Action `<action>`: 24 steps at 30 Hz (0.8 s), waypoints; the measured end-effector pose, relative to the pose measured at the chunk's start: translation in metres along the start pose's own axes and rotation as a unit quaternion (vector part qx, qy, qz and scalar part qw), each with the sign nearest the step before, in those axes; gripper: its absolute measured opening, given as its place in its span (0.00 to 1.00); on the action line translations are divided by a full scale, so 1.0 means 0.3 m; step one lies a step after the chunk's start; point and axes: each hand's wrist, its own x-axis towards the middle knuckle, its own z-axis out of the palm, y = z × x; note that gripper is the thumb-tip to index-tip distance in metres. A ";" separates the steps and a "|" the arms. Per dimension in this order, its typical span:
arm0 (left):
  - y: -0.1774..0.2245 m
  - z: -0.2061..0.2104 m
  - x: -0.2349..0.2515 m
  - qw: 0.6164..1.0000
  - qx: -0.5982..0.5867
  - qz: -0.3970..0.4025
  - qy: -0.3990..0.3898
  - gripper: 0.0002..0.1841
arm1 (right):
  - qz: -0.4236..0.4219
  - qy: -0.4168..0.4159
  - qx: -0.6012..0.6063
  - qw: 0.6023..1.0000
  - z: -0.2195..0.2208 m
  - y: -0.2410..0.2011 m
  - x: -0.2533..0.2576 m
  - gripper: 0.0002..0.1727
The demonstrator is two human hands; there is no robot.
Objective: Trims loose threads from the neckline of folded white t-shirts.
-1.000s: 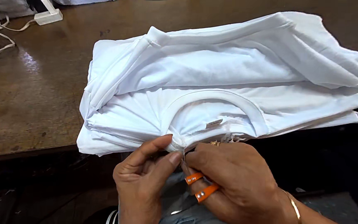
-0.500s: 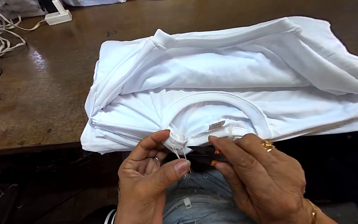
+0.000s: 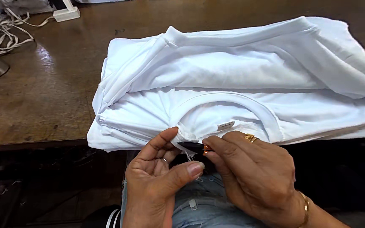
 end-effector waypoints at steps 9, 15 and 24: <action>0.019 -0.044 0.008 0.997 -0.068 -0.022 -0.042 0.22 | 0.241 -0.003 0.425 0.872 -0.036 0.023 0.003 0.17; 0.000 -0.025 0.010 1.000 -0.007 0.020 0.016 0.17 | 0.133 0.000 0.325 0.936 0.025 -0.013 0.076 0.13; -0.021 -0.021 0.026 0.995 0.069 0.061 0.035 0.25 | 0.005 -0.092 0.238 0.967 0.013 0.020 0.021 0.10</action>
